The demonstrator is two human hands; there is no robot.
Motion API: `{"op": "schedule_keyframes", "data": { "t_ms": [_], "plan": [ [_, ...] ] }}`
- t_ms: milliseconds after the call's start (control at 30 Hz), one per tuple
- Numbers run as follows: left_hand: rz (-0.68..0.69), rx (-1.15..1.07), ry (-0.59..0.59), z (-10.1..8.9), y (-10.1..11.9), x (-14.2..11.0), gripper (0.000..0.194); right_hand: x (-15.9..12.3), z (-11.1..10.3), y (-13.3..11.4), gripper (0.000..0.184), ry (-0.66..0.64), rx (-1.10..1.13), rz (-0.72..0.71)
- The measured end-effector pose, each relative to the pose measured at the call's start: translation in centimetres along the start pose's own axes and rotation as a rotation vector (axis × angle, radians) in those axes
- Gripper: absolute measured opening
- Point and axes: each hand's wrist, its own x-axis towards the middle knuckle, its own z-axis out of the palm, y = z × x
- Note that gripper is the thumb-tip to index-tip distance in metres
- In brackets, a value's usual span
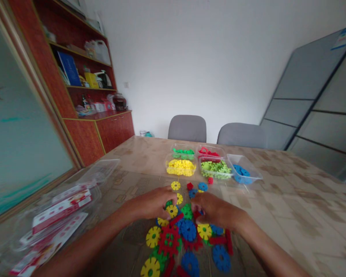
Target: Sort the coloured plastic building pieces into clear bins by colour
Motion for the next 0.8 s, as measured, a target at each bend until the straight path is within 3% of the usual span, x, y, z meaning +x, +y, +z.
{"op": "schedule_keyframes", "data": {
  "t_ms": [233,533,800],
  "plan": [
    [0.034,-0.010,-0.003,-0.9,0.8,-0.9,0.028,-0.8,-0.7,-0.5,0.010,-0.024,0.025,0.006],
    [0.047,-0.019,-0.034,0.9,2.9,-0.6,0.020,-1.6,-1.9,0.2,0.028,0.028,0.025,-0.055],
    [0.076,-0.043,-0.002,0.8,2.4,-0.5,0.012,-2.9,-2.5,-0.4,0.034,-0.103,0.003,-0.015]
  ]
}}
